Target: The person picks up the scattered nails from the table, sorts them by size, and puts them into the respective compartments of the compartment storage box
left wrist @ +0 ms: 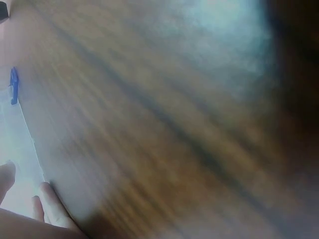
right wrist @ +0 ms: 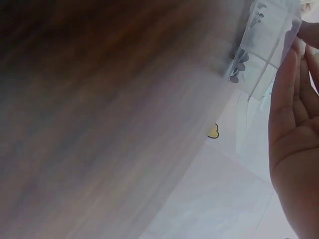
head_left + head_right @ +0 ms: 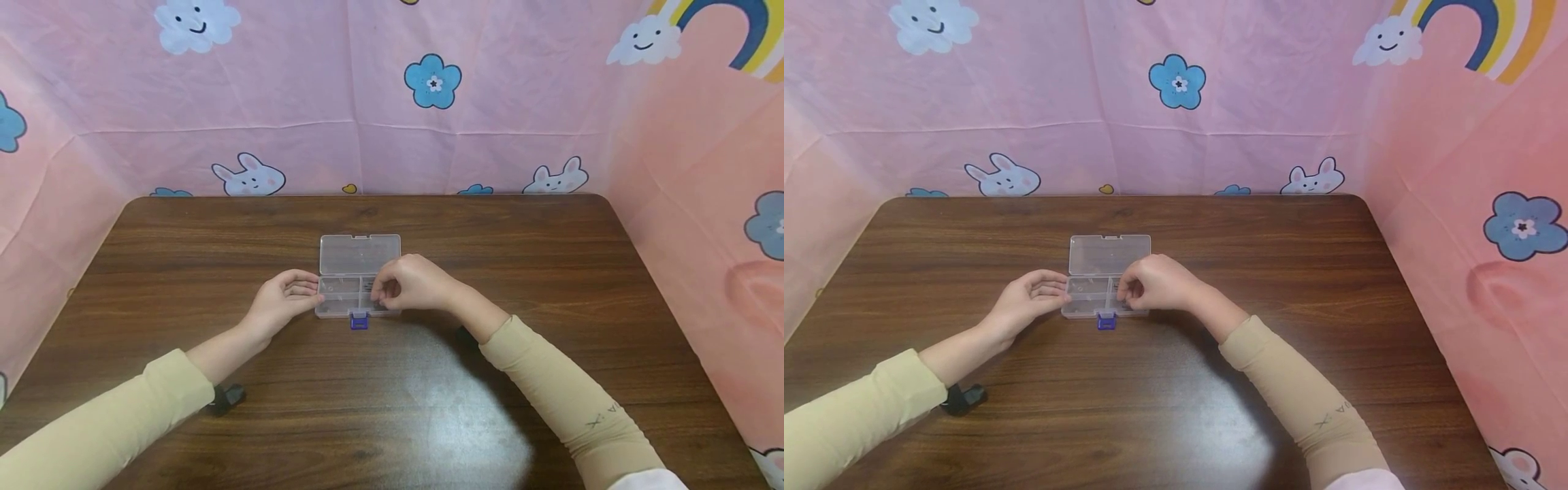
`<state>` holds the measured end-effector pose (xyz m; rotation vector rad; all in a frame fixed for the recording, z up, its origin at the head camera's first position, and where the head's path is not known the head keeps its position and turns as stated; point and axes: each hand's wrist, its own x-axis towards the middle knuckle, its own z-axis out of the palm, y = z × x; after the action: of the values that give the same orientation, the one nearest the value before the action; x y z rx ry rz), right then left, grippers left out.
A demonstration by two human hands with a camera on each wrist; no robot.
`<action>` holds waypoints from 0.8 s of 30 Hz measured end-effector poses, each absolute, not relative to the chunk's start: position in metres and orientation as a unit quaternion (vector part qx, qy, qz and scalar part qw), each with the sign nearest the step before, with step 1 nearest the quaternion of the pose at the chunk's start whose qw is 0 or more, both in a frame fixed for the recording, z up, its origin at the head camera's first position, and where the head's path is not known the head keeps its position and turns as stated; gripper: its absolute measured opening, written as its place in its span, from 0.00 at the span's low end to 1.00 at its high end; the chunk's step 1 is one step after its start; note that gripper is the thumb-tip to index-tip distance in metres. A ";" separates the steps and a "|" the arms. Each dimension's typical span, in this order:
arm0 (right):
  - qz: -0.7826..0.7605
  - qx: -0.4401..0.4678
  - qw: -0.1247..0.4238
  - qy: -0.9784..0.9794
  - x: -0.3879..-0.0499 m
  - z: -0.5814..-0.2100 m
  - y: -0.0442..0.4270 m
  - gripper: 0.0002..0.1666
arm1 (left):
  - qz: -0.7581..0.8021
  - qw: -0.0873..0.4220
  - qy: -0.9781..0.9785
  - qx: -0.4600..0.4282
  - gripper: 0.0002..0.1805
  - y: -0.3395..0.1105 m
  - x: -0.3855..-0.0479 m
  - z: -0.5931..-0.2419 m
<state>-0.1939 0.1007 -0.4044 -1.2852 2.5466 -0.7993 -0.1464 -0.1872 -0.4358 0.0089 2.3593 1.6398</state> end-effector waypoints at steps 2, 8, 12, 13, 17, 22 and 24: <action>-0.271 -0.431 0.088 0.856 -0.194 -0.404 0.101 0.07 | 0.563 0.135 0.816 0.003 0.28 -0.187 -0.147 -0.435; -0.300 -0.426 0.099 0.848 -0.194 -0.406 0.102 0.07 | 0.548 0.142 0.824 -0.006 0.27 -0.189 -0.146 -0.435; -0.315 -0.424 0.104 0.843 -0.194 -0.407 0.104 0.07 | 0.549 0.143 0.823 -0.002 0.28 -0.191 -0.145 -0.435; -0.316 -0.423 0.103 0.843 -0.194 -0.407 0.104 0.07 | 0.552 0.143 0.821 0.000 0.28 -0.192 -0.145 -0.435; -0.317 -0.427 0.094 0.842 -0.196 -0.408 0.107 0.08 | 0.562 0.149 0.813 0.004 0.29 -0.194 -0.146 -0.433; -0.322 -0.427 0.082 0.841 -0.195 -0.408 0.115 0.08 | 0.564 0.161 0.810 -0.001 0.32 -0.195 -0.147 -0.432; -0.324 -0.424 0.079 0.842 -0.193 -0.408 0.119 0.07 | 0.563 0.163 0.810 -0.006 0.34 -0.194 -0.148 -0.431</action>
<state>-0.1930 0.1191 -0.4076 -1.2685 2.5203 -0.9704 -0.1484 -0.1940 -0.4314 -0.0173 2.3114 1.6067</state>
